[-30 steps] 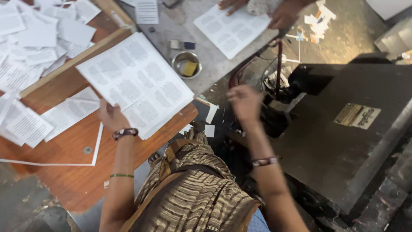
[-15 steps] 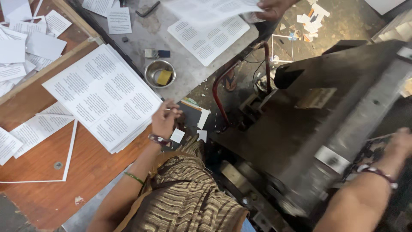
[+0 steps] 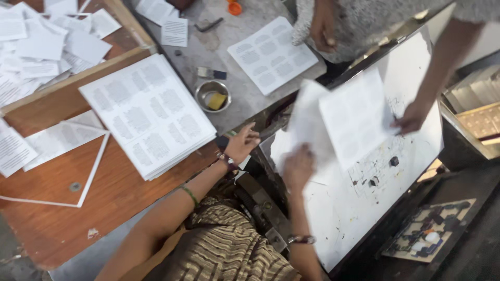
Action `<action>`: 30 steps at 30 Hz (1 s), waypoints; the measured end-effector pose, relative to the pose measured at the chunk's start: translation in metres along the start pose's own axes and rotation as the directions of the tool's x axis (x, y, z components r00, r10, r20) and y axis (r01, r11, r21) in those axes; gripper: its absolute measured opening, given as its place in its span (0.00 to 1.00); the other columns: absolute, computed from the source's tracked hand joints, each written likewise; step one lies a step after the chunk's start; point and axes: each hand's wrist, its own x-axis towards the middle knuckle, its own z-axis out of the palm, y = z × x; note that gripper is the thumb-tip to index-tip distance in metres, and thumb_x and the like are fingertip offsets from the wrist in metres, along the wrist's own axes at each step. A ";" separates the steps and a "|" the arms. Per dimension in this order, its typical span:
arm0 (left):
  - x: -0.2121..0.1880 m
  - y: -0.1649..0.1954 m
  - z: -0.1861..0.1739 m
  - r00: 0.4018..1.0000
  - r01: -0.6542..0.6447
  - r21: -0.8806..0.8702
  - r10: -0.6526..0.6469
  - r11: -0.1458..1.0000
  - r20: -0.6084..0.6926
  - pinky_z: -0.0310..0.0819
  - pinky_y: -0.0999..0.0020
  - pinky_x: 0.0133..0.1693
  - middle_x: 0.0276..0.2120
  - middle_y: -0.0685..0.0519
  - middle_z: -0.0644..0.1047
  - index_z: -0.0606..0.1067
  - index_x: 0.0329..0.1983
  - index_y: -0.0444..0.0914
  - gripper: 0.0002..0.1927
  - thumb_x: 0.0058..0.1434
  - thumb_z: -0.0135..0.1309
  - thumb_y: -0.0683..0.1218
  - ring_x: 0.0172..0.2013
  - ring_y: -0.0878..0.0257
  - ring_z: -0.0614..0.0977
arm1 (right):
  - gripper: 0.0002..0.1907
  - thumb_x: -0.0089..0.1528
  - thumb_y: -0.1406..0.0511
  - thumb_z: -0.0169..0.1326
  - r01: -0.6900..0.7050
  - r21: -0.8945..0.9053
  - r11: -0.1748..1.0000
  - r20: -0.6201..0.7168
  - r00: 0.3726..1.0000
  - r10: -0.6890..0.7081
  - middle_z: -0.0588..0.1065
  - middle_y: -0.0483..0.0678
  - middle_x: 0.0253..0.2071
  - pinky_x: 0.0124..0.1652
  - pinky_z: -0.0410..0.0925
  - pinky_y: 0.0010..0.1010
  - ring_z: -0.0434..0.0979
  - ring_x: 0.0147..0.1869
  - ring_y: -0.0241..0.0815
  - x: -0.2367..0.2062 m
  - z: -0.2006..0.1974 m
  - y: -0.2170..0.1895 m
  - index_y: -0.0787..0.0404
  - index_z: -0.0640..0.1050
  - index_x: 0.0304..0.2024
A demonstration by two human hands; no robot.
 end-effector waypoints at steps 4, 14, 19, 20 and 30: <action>-0.007 -0.004 -0.049 0.918 -0.080 0.204 0.152 0.976 -0.366 0.76 0.61 0.49 0.48 0.40 0.80 0.65 0.71 0.40 0.30 0.64 0.53 0.40 0.44 0.54 0.82 | 0.35 0.65 0.54 0.53 0.079 0.241 0.967 0.245 0.960 -0.139 0.64 0.61 0.70 0.62 0.60 0.54 0.61 0.71 0.66 0.001 -0.036 -0.165 0.63 0.64 0.69; -0.106 -0.024 -0.263 0.568 -0.134 -0.042 0.043 0.990 -0.822 0.75 0.69 0.49 0.51 0.50 0.79 0.65 0.69 0.32 0.26 0.68 0.47 0.32 0.46 0.66 0.80 | 0.32 0.66 0.53 0.51 0.330 0.488 0.808 0.335 0.784 -0.522 0.59 0.56 0.74 0.68 0.53 0.56 0.53 0.79 0.59 0.016 -0.026 -0.316 0.59 0.66 0.70; -0.106 -0.020 -0.265 0.439 0.040 0.025 0.005 0.999 -0.898 0.74 0.67 0.45 0.45 0.48 0.80 0.68 0.67 0.31 0.25 0.66 0.50 0.34 0.42 0.63 0.80 | 0.31 0.66 0.53 0.51 0.359 0.454 0.815 0.372 0.755 -0.540 0.58 0.56 0.75 0.68 0.49 0.60 0.51 0.79 0.60 0.007 0.007 -0.324 0.55 0.66 0.69; -0.105 -0.018 -0.265 0.438 0.048 0.028 0.005 0.998 -0.899 0.74 0.67 0.45 0.45 0.48 0.80 0.68 0.66 0.32 0.24 0.66 0.50 0.34 0.41 0.63 0.80 | 0.31 0.66 0.54 0.51 0.353 0.463 0.813 0.383 0.748 -0.543 0.58 0.55 0.75 0.69 0.49 0.60 0.51 0.79 0.60 0.009 0.007 -0.323 0.55 0.66 0.69; -0.096 -0.027 -0.270 0.387 -0.003 0.060 0.056 0.998 -0.920 0.74 0.67 0.46 0.48 0.47 0.79 0.69 0.65 0.32 0.25 0.64 0.49 0.30 0.44 0.61 0.80 | 0.17 0.56 0.73 0.60 0.052 0.675 0.736 0.224 0.936 -0.271 0.75 0.55 0.52 0.56 0.70 0.42 0.76 0.57 0.56 0.026 -0.007 -0.269 0.64 0.78 0.49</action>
